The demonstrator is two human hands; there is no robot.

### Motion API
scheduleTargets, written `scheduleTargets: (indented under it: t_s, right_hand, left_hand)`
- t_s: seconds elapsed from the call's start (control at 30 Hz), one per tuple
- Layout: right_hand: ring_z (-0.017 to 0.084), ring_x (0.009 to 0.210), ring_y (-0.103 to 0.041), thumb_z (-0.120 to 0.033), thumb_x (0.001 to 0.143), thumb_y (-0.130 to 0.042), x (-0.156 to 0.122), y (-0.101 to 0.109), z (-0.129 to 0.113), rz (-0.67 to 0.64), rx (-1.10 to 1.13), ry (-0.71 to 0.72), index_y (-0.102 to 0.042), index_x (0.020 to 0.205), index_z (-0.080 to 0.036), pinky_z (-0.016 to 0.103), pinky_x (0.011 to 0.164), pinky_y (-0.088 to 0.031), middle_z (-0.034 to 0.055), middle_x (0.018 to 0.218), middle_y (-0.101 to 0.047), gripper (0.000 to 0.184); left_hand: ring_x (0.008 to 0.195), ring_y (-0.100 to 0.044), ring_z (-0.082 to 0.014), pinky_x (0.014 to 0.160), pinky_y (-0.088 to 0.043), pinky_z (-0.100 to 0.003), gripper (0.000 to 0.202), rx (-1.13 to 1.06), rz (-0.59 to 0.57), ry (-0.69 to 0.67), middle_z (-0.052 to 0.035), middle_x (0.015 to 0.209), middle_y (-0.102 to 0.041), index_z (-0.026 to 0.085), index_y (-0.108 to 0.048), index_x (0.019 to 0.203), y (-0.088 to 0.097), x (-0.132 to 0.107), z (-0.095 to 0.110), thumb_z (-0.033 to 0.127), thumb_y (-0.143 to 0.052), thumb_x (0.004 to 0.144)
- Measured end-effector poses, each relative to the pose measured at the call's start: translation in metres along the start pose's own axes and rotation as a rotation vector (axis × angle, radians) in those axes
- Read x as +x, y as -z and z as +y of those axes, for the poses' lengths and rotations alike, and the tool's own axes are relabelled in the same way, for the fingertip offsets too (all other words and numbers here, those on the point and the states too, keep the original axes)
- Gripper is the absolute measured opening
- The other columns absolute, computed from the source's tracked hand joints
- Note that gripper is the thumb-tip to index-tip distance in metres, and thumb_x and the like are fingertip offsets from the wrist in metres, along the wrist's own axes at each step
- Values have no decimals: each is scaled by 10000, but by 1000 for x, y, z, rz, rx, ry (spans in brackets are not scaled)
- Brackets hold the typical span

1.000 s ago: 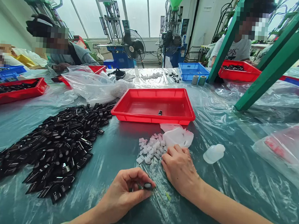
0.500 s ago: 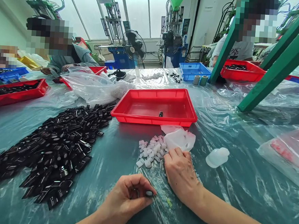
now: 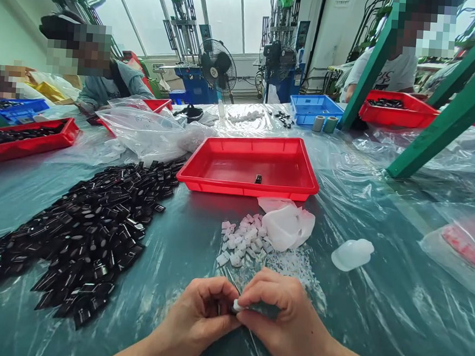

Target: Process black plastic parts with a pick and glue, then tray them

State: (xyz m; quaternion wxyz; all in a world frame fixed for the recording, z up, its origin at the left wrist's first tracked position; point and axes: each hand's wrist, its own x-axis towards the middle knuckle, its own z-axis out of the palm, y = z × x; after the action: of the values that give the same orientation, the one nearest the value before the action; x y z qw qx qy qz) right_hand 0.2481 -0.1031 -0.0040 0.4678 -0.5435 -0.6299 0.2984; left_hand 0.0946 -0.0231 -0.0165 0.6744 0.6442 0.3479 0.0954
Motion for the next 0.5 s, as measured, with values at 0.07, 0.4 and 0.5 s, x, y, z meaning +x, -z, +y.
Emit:
scheduleTargets:
  t_s: [0.07, 0.4, 0.5]
  right_hand:
    - [98, 663, -577, -113, 768, -613, -1, -2, 2, 16, -23, 78, -666, 799, -187, 186, 586, -448, 4, 722, -629, 96]
    - [82, 657, -566, -69, 746, -599, -3, -4, 2, 67, 102, -36, -661, 830, -209, 167, 579, -453, -14, 745, -587, 174]
    - [84, 682, -583, -81, 782, -577, -5, -4, 3, 49, 121, -12, -657, 858, -228, 176, 614, -458, -14, 780, -619, 184]
  left_hand:
    - [510, -370, -62, 480, -275, -202, 91, 10, -6, -6, 44, 554, -477, 128, -569, 663, 0, 1, 1, 188, -633, 639]
    - [509, -381, -67, 486, -289, -209, 79, 20, -6, 8, 42, 560, -481, 133, -580, 695, 1, -1, -2, 156, -622, 632]
    - [508, -385, -66, 486, -294, -204, 68, 20, -4, 12, 46, 551, -477, 135, -583, 692, 1, -1, 0, 142, -611, 630]
